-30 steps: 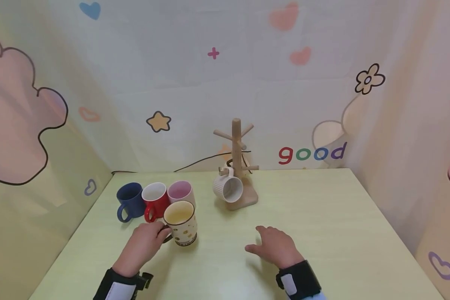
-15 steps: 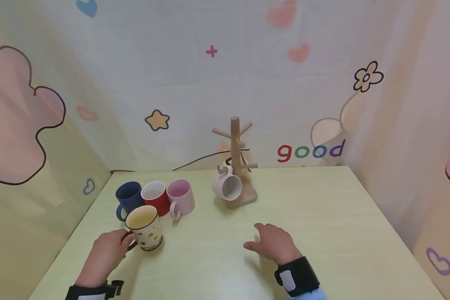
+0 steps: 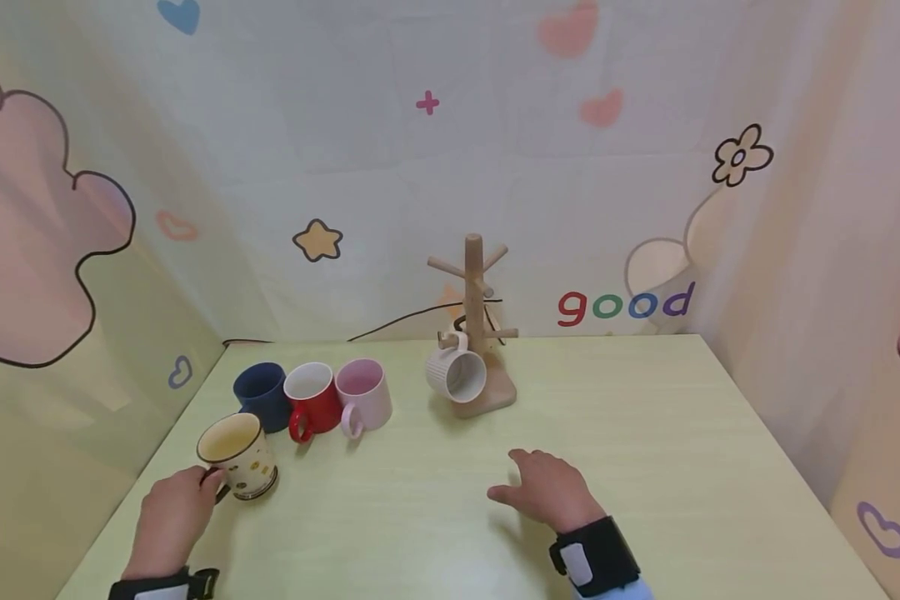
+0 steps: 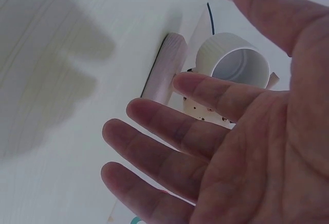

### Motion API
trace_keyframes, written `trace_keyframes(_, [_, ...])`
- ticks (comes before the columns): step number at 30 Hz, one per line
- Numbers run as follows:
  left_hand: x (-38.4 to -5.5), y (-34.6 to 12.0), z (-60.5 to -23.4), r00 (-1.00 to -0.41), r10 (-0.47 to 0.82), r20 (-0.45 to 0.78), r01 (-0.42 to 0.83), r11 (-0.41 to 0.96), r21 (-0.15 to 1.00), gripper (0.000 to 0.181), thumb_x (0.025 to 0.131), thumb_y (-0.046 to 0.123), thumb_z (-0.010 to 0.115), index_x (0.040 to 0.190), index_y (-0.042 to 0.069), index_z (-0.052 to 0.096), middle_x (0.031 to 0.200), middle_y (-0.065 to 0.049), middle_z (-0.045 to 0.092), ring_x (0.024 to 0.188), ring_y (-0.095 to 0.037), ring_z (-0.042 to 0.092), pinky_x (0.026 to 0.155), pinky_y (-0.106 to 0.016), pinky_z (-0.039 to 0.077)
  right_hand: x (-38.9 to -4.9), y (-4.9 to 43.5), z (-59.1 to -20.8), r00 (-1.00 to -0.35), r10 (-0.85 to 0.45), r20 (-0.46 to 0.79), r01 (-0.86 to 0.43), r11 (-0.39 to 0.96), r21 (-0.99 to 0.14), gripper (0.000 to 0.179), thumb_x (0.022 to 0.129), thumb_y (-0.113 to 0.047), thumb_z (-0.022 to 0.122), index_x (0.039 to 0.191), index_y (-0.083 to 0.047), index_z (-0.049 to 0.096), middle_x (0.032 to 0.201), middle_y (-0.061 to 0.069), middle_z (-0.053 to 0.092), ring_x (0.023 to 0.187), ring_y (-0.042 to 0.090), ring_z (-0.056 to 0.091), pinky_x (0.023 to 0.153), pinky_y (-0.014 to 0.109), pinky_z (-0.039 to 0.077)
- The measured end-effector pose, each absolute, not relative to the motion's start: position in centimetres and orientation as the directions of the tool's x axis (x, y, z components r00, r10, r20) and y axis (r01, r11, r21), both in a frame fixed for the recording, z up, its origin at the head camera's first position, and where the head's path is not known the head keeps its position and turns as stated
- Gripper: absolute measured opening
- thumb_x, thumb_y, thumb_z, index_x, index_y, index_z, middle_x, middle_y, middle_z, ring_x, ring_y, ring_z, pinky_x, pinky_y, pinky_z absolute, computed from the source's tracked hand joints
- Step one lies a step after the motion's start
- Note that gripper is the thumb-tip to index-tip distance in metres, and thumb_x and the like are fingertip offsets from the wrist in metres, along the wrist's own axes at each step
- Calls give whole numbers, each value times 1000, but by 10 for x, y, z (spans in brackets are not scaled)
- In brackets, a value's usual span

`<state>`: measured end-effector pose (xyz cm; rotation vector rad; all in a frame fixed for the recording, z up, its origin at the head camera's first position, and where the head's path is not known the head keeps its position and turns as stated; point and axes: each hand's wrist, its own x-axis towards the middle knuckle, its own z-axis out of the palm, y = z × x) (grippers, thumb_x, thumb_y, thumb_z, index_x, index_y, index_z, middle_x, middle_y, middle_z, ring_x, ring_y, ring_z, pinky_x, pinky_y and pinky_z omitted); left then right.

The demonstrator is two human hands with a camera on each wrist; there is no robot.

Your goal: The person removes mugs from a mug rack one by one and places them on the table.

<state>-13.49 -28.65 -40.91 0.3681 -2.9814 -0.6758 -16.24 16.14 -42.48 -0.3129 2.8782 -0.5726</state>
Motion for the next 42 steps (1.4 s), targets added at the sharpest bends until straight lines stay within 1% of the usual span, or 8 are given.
trace_keyframes(6, [-137, -298, -416, -955, -298, -5, -269, 854, 445, 32, 101, 17, 52, 82, -7, 60, 65, -9, 50, 61, -26, 47, 51, -34, 34, -161, 162, -424, -960, -240, -143, -165, 900, -403, 68, 84, -47, 74, 130, 1, 60, 106, 15, 69, 100, 33, 64, 89, 53, 50])
trace_keyframes(9, [-137, -301, -419, -950, -313, -6, -282, 847, 452, 32, 101, 16, 51, 83, -9, 61, 65, -9, 51, 61, -26, 48, 51, -34, 35, -161, 162, -424, -959, -241, -148, -164, 899, -406, 68, 84, -47, 74, 130, 1, 59, 108, 16, 68, 103, 35, 64, 90, 54, 49])
trace_keyframes(14, [-139, -303, -422, -944, -330, -2, -294, 837, 461, 31, 102, 15, 51, 84, -9, 61, 66, -9, 51, 62, -26, 48, 52, -34, 34, -162, 161, -425, -957, -238, -163, -153, 898, -413, 67, 85, -46, 74, 130, 1, 59, 113, 19, 67, 107, 38, 62, 93, 56, 47])
trace_keyframes(20, [-141, -304, -424, -938, -345, -32, -321, 830, 456, 31, 103, 15, 50, 87, -10, 61, 67, -9, 52, 62, -26, 49, 52, -34, 36, -163, 161, -427, -957, -240, -164, -154, 897, -414, 68, 84, -47, 74, 129, 2, 60, 112, 19, 68, 106, 37, 63, 93, 56, 47])
trace_keyframes(29, [-144, -306, -428, -939, -340, -55, -326, 827, 458, 31, 103, 16, 49, 91, -11, 61, 69, -9, 54, 63, -26, 50, 53, -34, 38, -162, 160, -429, -956, -250, -156, -166, 894, -416, 68, 84, -48, 74, 129, 2, 60, 113, 19, 68, 105, 36, 63, 92, 54, 48])
trace_keyframes(37, [-144, -305, -426, -939, -340, -59, -331, 838, 434, 32, 102, 17, 51, 92, -12, 61, 69, -11, 55, 64, -27, 50, 54, -36, 39, -162, 160, -430, -956, -245, -159, -161, 896, -414, 67, 84, -47, 75, 129, 1, 61, 113, 18, 68, 105, 35, 64, 92, 54, 48])
trace_keyframes(39, [-143, -304, -426, -933, -354, -69, -348, 831, 435, 33, 101, 17, 51, 95, -14, 59, 71, -13, 57, 63, -28, 51, 54, -37, 41, -162, 160, -431, -956, -243, -163, -158, 897, -414, 66, 84, -46, 75, 128, 1, 61, 113, 18, 68, 106, 36, 64, 93, 55, 48])
trace_keyframes(42, [-140, -302, -425, -927, -372, -47, -355, 830, 429, 38, 100, 20, 54, 107, -18, 54, 81, -26, 62, 69, -38, 60, 57, -44, 48, -162, 160, -431, -956, -246, -162, -161, 896, -413, 66, 84, -46, 75, 128, 1, 61, 113, 18, 68, 106, 37, 64, 92, 55, 48])
